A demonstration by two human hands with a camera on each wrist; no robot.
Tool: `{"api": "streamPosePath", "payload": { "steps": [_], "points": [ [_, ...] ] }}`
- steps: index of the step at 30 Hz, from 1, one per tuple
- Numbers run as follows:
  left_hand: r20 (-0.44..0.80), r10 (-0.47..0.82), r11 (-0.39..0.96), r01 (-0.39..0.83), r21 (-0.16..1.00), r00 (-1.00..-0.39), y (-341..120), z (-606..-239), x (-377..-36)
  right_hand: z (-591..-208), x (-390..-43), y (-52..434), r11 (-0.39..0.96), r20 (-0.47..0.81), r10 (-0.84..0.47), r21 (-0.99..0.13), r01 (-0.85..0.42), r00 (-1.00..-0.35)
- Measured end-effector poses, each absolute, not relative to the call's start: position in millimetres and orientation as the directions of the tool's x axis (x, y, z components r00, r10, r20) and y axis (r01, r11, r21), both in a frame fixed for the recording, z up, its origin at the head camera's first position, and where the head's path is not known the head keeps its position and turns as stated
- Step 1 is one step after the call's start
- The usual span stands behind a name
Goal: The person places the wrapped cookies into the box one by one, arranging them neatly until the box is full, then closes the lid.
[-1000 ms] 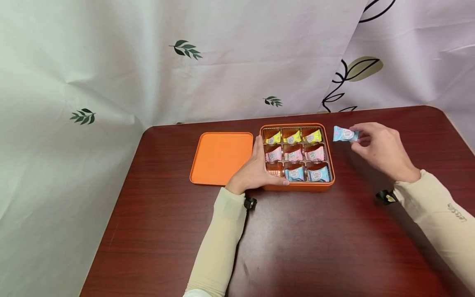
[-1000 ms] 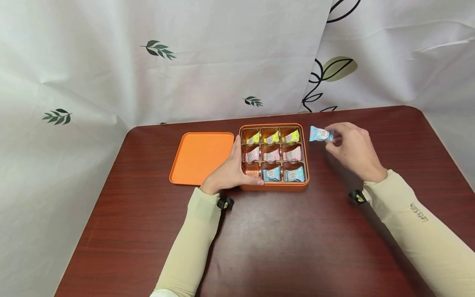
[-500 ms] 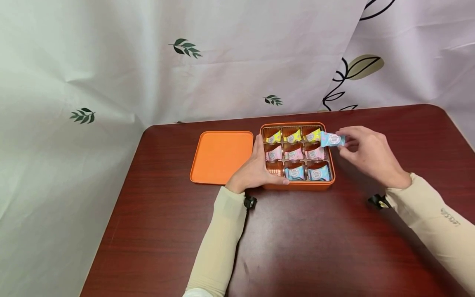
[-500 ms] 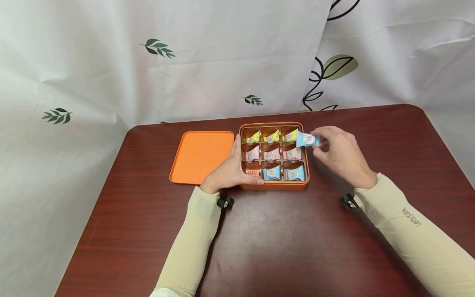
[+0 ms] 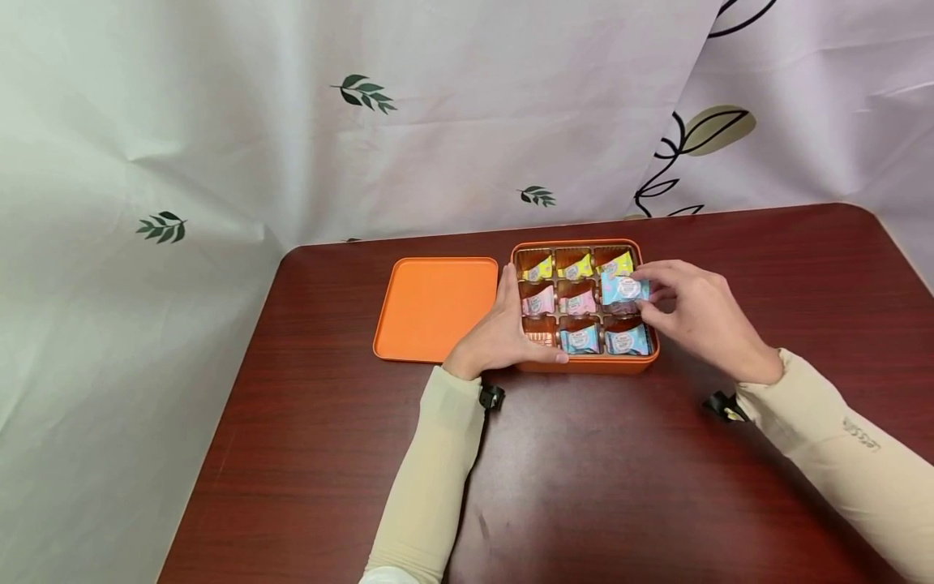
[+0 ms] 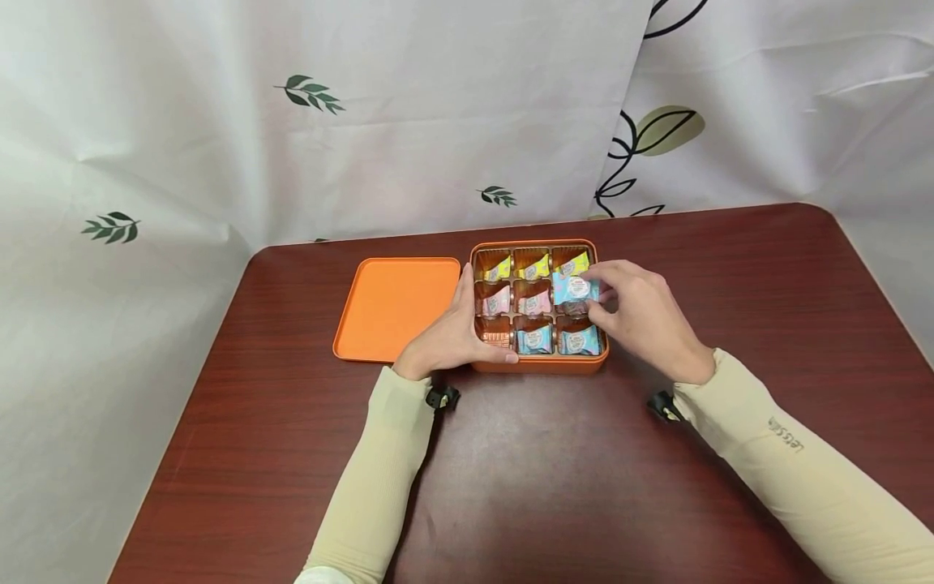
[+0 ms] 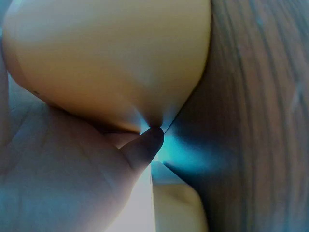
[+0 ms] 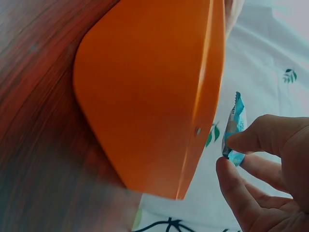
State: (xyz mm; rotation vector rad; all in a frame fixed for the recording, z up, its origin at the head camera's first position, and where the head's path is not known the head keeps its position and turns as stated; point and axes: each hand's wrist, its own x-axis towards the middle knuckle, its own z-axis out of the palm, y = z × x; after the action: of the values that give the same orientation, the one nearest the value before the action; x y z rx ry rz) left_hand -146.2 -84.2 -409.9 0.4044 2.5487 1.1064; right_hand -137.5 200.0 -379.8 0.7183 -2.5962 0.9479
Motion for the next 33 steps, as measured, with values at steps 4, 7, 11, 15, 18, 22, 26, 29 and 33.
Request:
{"api": "streamPosePath", "payload": {
  "steps": [4,7,11,15,18,22,26,29,33],
  "points": [
    [-0.192,0.387,0.649,0.118,0.752,-0.902,-84.4,-409.2,-146.0,-377.7,-134.7,192.9,0.659,0.418,-0.374,-0.509,-0.554,-0.828],
    [-0.197,0.391,0.643,0.114,0.757,-0.899,-84.8,-409.3,-145.7,-377.2,-132.6,188.0,0.654,0.418,-0.386,-0.505,-0.564,-0.822],
    [-0.193,0.393,0.643,0.119,0.756,-0.899,-85.4,-409.2,-145.3,-377.0,-130.6,182.3,0.647,0.421,-0.396,-0.503,-0.573,-0.816],
    [-0.187,0.393,0.644,0.125,0.755,-0.900,-85.6,-409.0,-145.5,-376.2,-129.1,177.2,0.645,0.415,-0.401,-0.505,-0.573,-0.817],
    [-0.198,0.399,0.635,0.114,0.764,-0.896,-85.9,-408.5,-145.2,-376.5,-128.0,172.9,0.641,0.410,-0.404,-0.511,-0.573,-0.818],
    [-0.210,0.404,0.628,0.104,0.771,-0.891,-86.1,-408.6,-145.0,-379.2,-126.8,166.5,0.627,0.416,-0.419,-0.511,-0.589,-0.807],
    [-0.207,0.408,0.633,0.113,0.766,-0.889,-86.0,-409.3,-145.4,-382.2,-125.8,160.1,0.623,0.418,-0.441,-0.494,-0.606,-0.794],
    [-0.208,0.412,0.632,0.113,0.767,-0.887,-85.9,-409.8,-145.9,-383.1,-124.8,155.5,0.622,0.410,-0.452,-0.491,-0.610,-0.792],
    [-0.202,0.413,0.625,0.115,0.772,-0.888,-85.8,-410.2,-146.7,-383.1,-122.9,150.1,0.618,0.392,-0.463,-0.500,-0.606,-0.795]
  ]
}}
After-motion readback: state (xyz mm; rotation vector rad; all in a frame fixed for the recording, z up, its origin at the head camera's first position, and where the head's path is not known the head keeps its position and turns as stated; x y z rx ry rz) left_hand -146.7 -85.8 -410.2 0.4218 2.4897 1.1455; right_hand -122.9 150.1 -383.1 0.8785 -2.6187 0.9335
